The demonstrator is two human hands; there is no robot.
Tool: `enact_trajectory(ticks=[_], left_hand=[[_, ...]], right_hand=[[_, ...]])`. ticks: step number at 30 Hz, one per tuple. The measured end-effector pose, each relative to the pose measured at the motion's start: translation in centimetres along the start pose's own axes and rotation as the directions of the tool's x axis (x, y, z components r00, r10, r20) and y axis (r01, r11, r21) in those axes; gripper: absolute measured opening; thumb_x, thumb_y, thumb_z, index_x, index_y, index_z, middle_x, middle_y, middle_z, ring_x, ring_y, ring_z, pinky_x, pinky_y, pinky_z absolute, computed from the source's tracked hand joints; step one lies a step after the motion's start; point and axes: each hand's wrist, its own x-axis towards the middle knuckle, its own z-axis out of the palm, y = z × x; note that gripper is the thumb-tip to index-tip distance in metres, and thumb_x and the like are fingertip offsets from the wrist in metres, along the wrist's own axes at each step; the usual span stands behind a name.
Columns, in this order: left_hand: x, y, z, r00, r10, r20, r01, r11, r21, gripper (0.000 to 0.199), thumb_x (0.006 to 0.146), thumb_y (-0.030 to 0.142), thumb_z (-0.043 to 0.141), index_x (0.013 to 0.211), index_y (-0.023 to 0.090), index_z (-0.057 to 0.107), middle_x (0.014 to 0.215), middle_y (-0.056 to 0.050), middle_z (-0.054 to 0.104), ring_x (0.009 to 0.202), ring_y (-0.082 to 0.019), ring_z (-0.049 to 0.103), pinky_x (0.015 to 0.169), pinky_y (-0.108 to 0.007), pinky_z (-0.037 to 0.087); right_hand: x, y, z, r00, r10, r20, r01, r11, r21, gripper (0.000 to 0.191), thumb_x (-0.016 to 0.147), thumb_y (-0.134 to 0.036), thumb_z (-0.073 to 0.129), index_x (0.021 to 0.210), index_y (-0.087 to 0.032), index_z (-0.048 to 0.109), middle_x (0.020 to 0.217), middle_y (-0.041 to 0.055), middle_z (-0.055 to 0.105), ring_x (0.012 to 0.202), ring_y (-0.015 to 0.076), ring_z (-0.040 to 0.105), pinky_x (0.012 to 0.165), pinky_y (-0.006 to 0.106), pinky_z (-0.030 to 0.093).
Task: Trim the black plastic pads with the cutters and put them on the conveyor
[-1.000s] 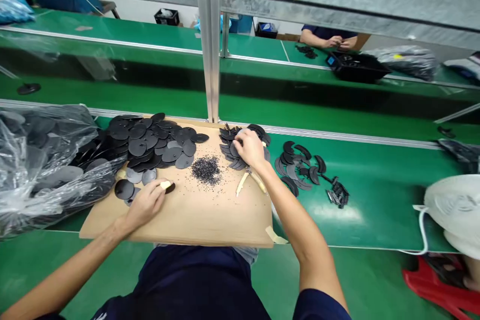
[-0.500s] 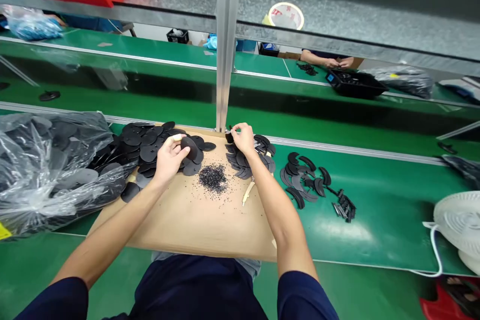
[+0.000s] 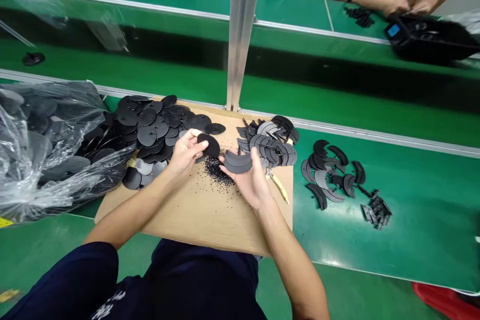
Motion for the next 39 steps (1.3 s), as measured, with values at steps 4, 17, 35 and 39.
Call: enact_trajectory(ticks=[4, 17, 35, 39], left_hand=[[0.0, -0.1, -0.5, 1.000, 0.031, 0.002, -0.031, 0.999, 0.043, 0.046, 0.070, 0.047, 0.089, 0.088, 0.020, 0.055, 0.077, 0.005, 0.065, 0.048, -0.003, 0.053, 0.048, -0.016, 0.046], [-2.8, 0.1, -0.2, 0.856, 0.392, 0.337, -0.517, 0.641, 0.567, 0.019, 0.092, 0.032, 0.072, 0.107, 0.022, 0.073, 0.113, -0.008, 0.069, 0.106, -0.019, 0.068, 0.093, -0.034, 0.058], [-3.3, -0.1, 0.0, 0.859, 0.388, 0.334, -0.499, 0.486, 0.718, 0.024, 0.088, 0.033, 0.075, 0.108, 0.020, 0.070, 0.093, -0.003, 0.062, 0.076, -0.012, 0.057, 0.064, -0.023, 0.050], [-3.4, -0.5, -0.3, 0.916, 0.313, 0.250, -0.391, 0.570, 0.722, 0.026, 0.086, 0.033, 0.077, 0.108, 0.022, 0.069, 0.089, 0.000, 0.058, 0.067, -0.009, 0.053, 0.062, -0.022, 0.047]], right_hand=[[0.6, 0.7, 0.0, 0.999, -0.033, -0.010, 0.031, 0.993, -0.110, 0.041, 0.074, -0.037, 0.086, 0.110, -0.025, 0.068, 0.120, 0.0035, 0.073, 0.098, 0.0234, 0.076, 0.094, 0.046, 0.064], [0.3, 1.8, -0.7, 0.984, -0.178, -0.024, 0.166, 0.949, -0.267, 0.043, 0.072, -0.046, 0.088, 0.106, -0.026, 0.071, 0.101, 0.0016, 0.072, 0.090, 0.0186, 0.069, 0.080, 0.033, 0.063], [0.2, 2.7, -0.4, 0.989, -0.145, -0.007, 0.138, 0.953, -0.268, 0.038, 0.070, -0.052, 0.087, 0.091, -0.024, 0.071, 0.075, -0.0028, 0.063, 0.067, 0.0132, 0.060, 0.062, 0.026, 0.056], [0.3, 3.0, -0.5, 0.989, -0.147, 0.003, 0.142, 0.952, -0.272, 0.040, 0.070, -0.052, 0.087, 0.093, -0.023, 0.071, 0.079, -0.0020, 0.066, 0.072, 0.0142, 0.063, 0.067, 0.027, 0.056]])
